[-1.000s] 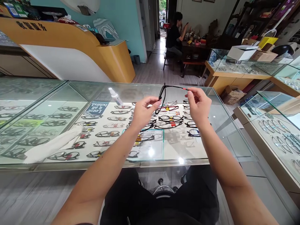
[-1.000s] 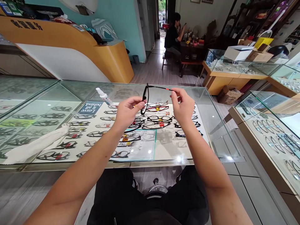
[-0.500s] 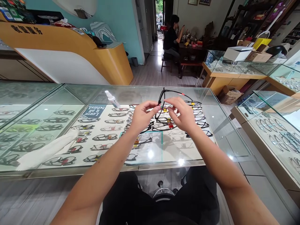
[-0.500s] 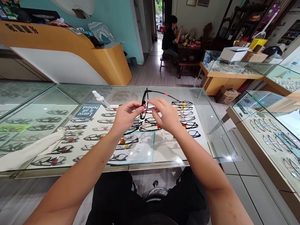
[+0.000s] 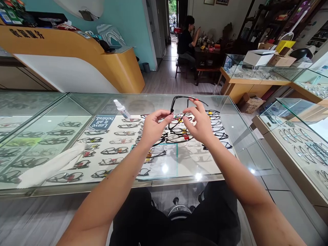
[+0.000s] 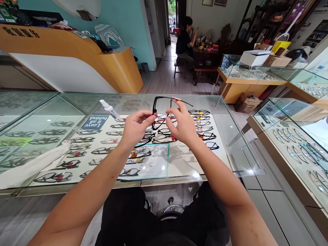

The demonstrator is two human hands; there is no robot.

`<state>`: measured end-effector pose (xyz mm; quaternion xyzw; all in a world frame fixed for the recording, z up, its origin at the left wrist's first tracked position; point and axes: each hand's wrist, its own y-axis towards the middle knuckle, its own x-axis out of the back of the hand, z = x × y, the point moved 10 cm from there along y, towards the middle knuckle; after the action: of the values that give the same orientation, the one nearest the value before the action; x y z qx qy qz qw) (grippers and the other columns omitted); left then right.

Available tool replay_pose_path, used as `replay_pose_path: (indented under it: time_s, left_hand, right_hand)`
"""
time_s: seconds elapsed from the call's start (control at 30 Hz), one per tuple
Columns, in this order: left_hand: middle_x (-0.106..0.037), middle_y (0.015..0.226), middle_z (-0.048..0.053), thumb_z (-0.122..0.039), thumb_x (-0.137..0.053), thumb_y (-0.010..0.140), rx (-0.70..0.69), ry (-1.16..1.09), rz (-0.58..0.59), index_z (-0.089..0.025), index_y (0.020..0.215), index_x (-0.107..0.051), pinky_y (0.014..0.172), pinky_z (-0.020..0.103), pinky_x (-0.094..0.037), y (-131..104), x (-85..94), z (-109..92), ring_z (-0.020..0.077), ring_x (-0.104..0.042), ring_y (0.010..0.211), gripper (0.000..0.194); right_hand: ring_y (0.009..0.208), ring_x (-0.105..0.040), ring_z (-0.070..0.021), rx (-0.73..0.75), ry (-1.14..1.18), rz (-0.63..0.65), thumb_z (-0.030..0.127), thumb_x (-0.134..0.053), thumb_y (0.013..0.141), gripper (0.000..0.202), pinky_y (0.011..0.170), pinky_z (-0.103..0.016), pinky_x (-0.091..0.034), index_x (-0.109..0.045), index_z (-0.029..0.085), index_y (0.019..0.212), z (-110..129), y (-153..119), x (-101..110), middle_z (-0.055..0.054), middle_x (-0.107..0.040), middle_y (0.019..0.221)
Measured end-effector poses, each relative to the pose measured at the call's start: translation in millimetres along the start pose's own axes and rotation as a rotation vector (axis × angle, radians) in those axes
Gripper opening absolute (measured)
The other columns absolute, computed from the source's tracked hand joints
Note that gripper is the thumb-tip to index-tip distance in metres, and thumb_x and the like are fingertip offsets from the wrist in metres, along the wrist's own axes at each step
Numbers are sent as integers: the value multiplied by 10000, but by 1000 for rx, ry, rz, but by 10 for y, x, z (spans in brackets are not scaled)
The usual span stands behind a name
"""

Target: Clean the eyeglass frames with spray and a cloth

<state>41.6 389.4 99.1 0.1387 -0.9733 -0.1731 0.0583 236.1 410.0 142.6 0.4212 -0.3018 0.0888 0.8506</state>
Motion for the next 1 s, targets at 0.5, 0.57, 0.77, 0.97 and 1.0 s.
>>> replay_pose_path:
  time_s: [0.5, 0.57, 0.77, 0.97, 1.0]
  left_hand:
    - [-807, 1087, 81, -604, -906, 797, -17, -83, -190, -213, 1006, -782, 866, 365, -636, 33, 233, -40, 199, -749, 930, 460]
    - [-802, 1105, 88, -629, -918, 770, -9, -114, -227, -213, 999, -767, 826, 348, -638, 37, 280, -32, 207, -749, 966, 497]
    - [-798, 1115, 94, -653, -902, 777, -4, -107, -259, -218, 1018, -753, 809, 350, -637, 51, 338, -17, 228, -753, 1017, 519]
    - [-747, 1351, 110, -545, -948, 751, -91, -106, -122, -225, 913, -780, 1016, 442, -627, -18, 92, -152, 296, -724, 1267, 396]
    - [-733, 1397, 110, -544, -947, 751, -76, -117, -95, -229, 904, -779, 1038, 458, -621, -39, 34, -153, 307, -713, 1301, 388]
  right_hand:
    - [1349, -627, -384, -90, -79, 66, 293, -698, 979, 46, 1180, -638, -442, -716, 257, 957, -199, 19, -67, -94, -822, 1271]
    - [1324, -665, -377, -116, -85, 111, 314, -700, 979, 70, 1243, -676, -396, -723, 258, 946, -239, 12, -121, -94, -839, 1175]
    - [1120, -752, -327, -134, -93, 186, 399, -685, 1009, 171, 1354, -725, -248, -755, 257, 944, -242, -16, -197, -63, -845, 1016]
    - [1472, -593, -378, 48, -9, 7, 430, -731, 999, 406, 1370, -711, -212, -712, 258, 1366, 169, -26, -48, -86, -759, 1457]
    - [1443, -621, -366, 61, 26, 31, 427, -731, 1002, 426, 1357, -693, -262, -696, 259, 1392, 212, -37, -92, -92, -757, 1459]
